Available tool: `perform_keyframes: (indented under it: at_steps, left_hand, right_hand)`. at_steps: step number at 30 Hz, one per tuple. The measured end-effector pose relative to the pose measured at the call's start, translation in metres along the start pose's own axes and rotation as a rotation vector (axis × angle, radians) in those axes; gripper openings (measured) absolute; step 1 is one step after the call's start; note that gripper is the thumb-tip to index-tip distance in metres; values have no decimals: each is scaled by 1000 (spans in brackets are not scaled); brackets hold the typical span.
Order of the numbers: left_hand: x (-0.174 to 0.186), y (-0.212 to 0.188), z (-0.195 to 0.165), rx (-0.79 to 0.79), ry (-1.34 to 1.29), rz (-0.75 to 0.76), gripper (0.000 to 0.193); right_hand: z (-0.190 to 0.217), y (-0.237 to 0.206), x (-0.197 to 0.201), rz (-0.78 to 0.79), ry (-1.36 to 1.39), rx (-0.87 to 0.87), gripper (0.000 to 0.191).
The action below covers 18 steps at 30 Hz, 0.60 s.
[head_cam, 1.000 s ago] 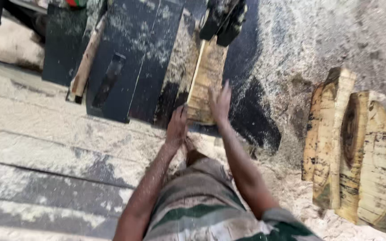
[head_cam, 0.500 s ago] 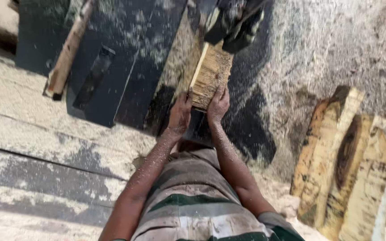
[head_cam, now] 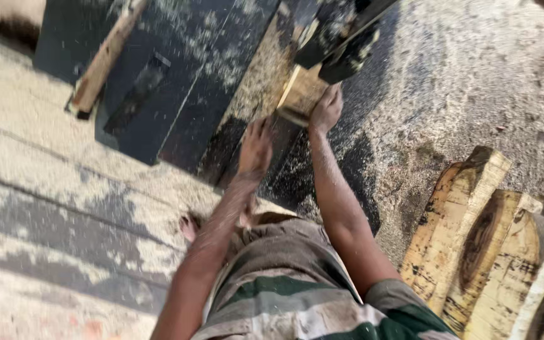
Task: The person feeds various wooden planks and logs into a large industrial table saw while another person assists by positioning the wood on the table. The person pushes the wood through the blade by hand and clears away the cut pieces.
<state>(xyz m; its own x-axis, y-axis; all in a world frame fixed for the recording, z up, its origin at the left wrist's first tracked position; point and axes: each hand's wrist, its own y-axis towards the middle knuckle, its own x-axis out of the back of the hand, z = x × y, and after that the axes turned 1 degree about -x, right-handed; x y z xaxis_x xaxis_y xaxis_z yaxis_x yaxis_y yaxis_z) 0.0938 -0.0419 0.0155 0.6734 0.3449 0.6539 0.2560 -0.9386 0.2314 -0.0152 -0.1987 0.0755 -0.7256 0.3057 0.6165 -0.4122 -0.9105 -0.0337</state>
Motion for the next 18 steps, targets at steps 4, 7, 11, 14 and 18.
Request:
perform_keyframes:
  at_steps: [4,7,11,14,18]
  left_hand:
    - [44,-123,27,-20,162,139,59]
    - [63,-212,39,28,255,217,60]
    - [70,-293,47,211,275,180,36]
    - [87,-346,42,437,238,138,30]
    - [114,-399,28,825,217,77,36]
  right_hand:
    - [5,27,-12,0,26,-38,69]
    - [18,58,-20,15,-105,-116,66]
    - [26,106,-16,-10,823,-466,69]
    - [14,129,4,-52,172,53,64]
    - [-45,68,33,92,-245,834,60]
